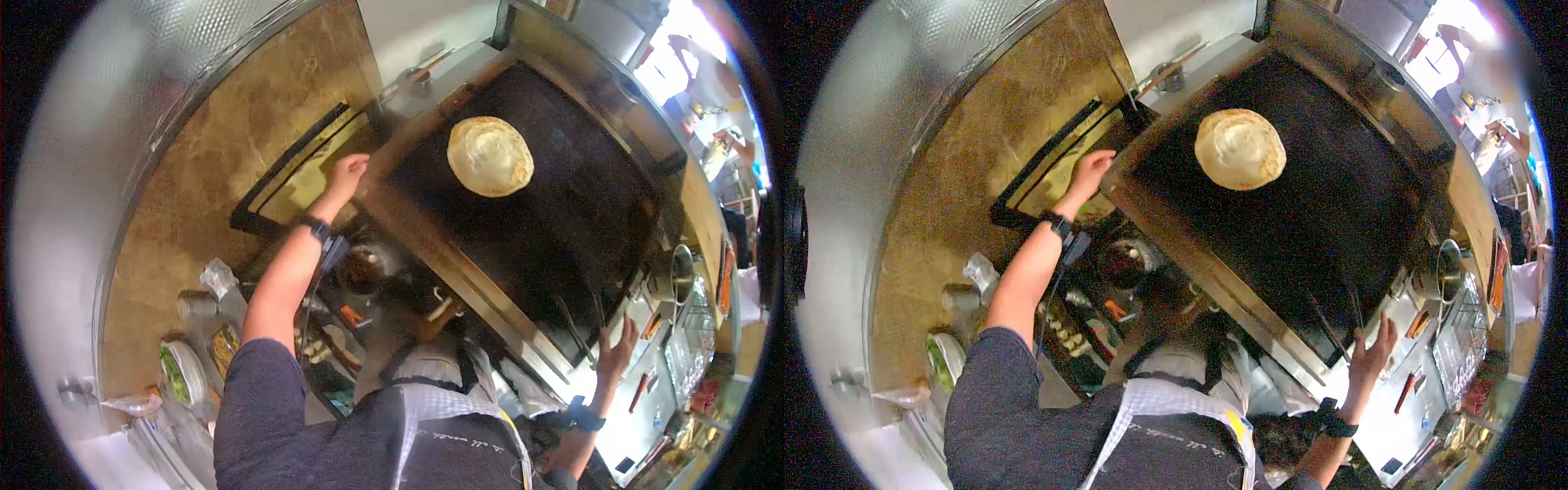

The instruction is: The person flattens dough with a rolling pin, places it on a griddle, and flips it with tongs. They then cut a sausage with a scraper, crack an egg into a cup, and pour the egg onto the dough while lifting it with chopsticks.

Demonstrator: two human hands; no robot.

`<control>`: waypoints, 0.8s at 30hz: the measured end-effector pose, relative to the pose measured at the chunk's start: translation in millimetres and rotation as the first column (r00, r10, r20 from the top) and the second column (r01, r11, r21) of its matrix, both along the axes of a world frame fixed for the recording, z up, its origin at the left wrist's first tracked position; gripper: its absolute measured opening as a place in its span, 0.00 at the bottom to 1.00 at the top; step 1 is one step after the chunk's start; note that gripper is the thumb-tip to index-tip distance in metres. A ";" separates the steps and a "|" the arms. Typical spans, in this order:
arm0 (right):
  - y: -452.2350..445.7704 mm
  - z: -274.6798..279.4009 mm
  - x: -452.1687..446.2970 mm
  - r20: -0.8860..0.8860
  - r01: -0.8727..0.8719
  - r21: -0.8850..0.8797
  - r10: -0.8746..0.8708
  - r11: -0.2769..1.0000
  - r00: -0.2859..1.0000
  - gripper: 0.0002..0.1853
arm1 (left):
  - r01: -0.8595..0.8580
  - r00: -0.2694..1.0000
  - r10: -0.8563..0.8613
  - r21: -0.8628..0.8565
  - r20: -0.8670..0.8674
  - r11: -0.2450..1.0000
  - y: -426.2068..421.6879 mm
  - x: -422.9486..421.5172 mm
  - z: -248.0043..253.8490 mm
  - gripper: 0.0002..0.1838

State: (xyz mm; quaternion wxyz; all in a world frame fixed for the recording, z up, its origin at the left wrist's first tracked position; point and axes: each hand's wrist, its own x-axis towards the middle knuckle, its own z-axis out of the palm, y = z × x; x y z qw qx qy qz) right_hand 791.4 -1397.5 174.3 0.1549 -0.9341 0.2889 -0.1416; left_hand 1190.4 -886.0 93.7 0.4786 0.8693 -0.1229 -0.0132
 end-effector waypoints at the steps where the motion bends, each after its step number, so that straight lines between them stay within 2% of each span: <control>1: 12.8 13.2 19.8 0.027 -0.034 0.003 0.034 0.999 0.999 0.30 | -0.061 0.998 0.062 0.077 -0.015 0.995 -16.5 19.3 18.4 0.16; 2: 30.6 32.2 43.0 0.045 -0.063 0.006 0.062 0.998 0.997 0.28 | -0.114 0.992 0.121 0.156 -0.031 0.981 -31.4 41.8 25.5 0.17; 4: 73.2 59.3 94.4 0.041 -0.050 -0.016 0.051 0.999 0.998 0.26 | -0.094 0.934 0.010 0.218 0.357 0.971 -40.3 106.3 -4.3 0.21; 5: 87.1 63.1 117.2 0.024 -0.116 -0.040 0.117 0.993 0.993 0.26 | -0.072 0.982 0.024 0.259 0.185 0.963 -52.1 121.5 12.3 0.23; 6: 102.2 66.5 141.0 0.003 -0.181 -0.060 0.182 0.982 0.983 0.25 | -0.048 0.979 -0.007 0.261 0.205 0.964 -59.4 143.0 10.4 0.26; 8: 135.3 74.3 195.9 -0.032 -0.181 -0.065 0.179 0.981 0.983 0.25 | 0.024 0.975 -0.120 0.455 0.185 0.890 -73.8 174.4 31.4 0.30; 10: 161.9 77.6 247.6 0.059 -0.335 -0.022 0.336 0.942 0.940 0.24 | -0.004 0.969 -0.113 0.473 0.219 0.881 -83.2 205.0 8.2 0.29; 12: 186.5 83.8 294.7 0.071 -0.362 -0.020 0.362 0.932 0.929 0.24 | 0.098 0.982 -0.164 0.480 0.097 0.872 -93.7 229.1 -14.7 0.26; 13: 195.7 87.0 317.4 0.095 -0.398 -0.011 0.397 0.917 0.913 0.24 | 0.001 0.968 -0.118 0.467 0.221 0.884 -99.6 237.4 -26.5 0.19; 14: 201.6 87.0 337.9 0.108 -0.437 -0.062 0.441 0.897 0.891 0.23 | 0.010 0.968 -0.122 0.457 0.218 0.890 -101.6 242.9 -34.6 0.19; 16: 213.8 86.6 377.9 0.099 -0.479 -0.045 0.481 0.876 0.871 0.25 | 0.114 0.975 -0.173 0.348 0.142 0.930 -101.6 248.8 -47.2 0.16; 17: 219.8 85.1 395.2 0.084 -0.483 -0.018 0.482 0.876 0.872 0.27 | 0.123 0.946 -0.204 0.307 0.250 0.944 -100.6 238.7 -37.7 0.13; 18: 226.8 83.8 411.7 0.071 -0.486 0.007 0.484 0.874 0.872 0.28 | 0.276 0.959 -0.280 -0.080 -0.041 0.958 -99.7 227.1 -30.8 0.13; 19: 238.3 83.5 427.3 0.071 -0.474 0.057 0.470 0.879 0.880 0.31 | 0.271 0.857 -0.435 -0.477 -0.276 0.836 -98.7 213.9 -25.0 0.13; 20: 249.8 84.5 443.0 0.052 -0.480 0.064 0.477 0.875 0.877 0.32 | 0.325 0.783 -0.489 -0.416 -0.384 0.849 -93.3 180.6 39.7 0.12; 21: 265.2 85.3 455.6 0.023 -0.502 0.014 0.501 0.865 0.865 0.30 | 0.366 0.715 -0.577 -0.491 -0.395 0.791 -90.0 160.2 53.8 0.12; 22: 275.1 86.1 464.8 -0.008 -0.525 -0.036 0.525 0.851 0.851 0.27 | 0.335 0.594 -0.696 -0.662 -0.404 0.671 -87.9 140.9 63.3 0.12; 23: 272.7 81.6 470.7 -0.013 -0.526 -0.035 0.526 0.850 0.850 0.27 | 0.366 0.511 -0.762 -0.701 -0.399 0.612 -84.5 126.8 83.6 0.13; 24: 273.4 71.9 476.8 -0.023 -0.562 -0.074 0.562 0.824 0.827 0.22 | 0.291 0.446 -0.790 -0.767 -0.421 0.573 -79.0 118.7 97.8 0.15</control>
